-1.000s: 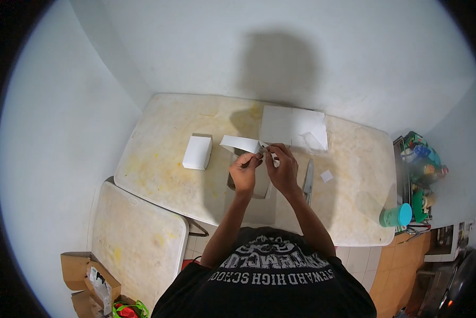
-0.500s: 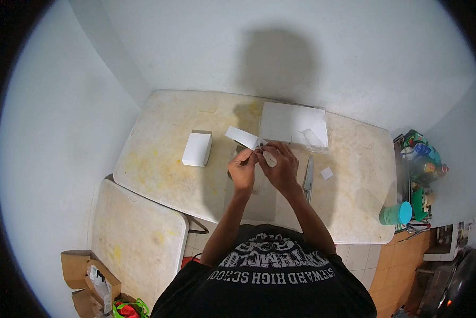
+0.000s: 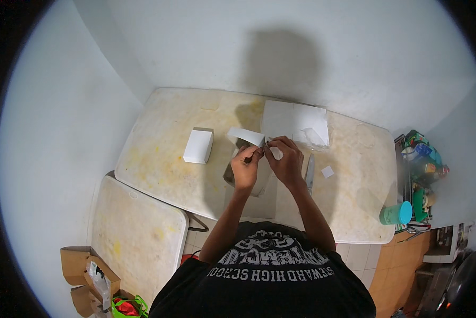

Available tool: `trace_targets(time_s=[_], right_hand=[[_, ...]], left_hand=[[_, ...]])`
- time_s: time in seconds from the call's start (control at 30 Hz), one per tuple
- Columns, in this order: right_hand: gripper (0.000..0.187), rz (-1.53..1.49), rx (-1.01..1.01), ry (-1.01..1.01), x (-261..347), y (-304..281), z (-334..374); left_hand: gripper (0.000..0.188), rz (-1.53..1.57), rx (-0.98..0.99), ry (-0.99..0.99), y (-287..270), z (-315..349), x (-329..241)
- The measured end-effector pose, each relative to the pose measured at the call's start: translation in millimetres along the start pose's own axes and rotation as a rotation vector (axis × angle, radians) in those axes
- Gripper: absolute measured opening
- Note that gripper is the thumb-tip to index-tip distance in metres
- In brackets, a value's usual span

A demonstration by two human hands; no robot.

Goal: The person folds and assembles cardboard boxes by hand on a counter, interlocking the flaps to secure their shape.

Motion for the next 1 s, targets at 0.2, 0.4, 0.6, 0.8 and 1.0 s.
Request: trace_targets(time_s=[0.2,0.4,0.6,0.8,1.0], right_hand=[[0.011,-0.006,0.048,0.049,1,-1,-1],[0.010,0.006,0.062,0.048,-2,-2,-2],[0.009,-0.016,0.083,0.067,-5,-2,-2],[0.011,-0.132,0.108,0.022,-2,-2,-2],[0.014,-0.192,0.130,0.046,-11,0,1]], left_hand=[[0.008,0.012,-0.031,-0.007,2,2,-2],[0.009,-0.050,-0.020,0.078,4,4,-13],[0.008,-0.152,-0.052,0.181,6,10,-35],[0.005,-0.144,-0.080,0.138,0,8,-30],[0.005,-0.231,-0.056,0.227,5,10,-44]])
Point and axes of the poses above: each hand's wrist, its own z-axis away from the middle knuckle, its own y-axis out of the palm, x = y × z, the point moved 9 cm from there along -z, towards the middle knuckle, and after that the axes turned 14 degrees about -y, right-handed, at the moved point
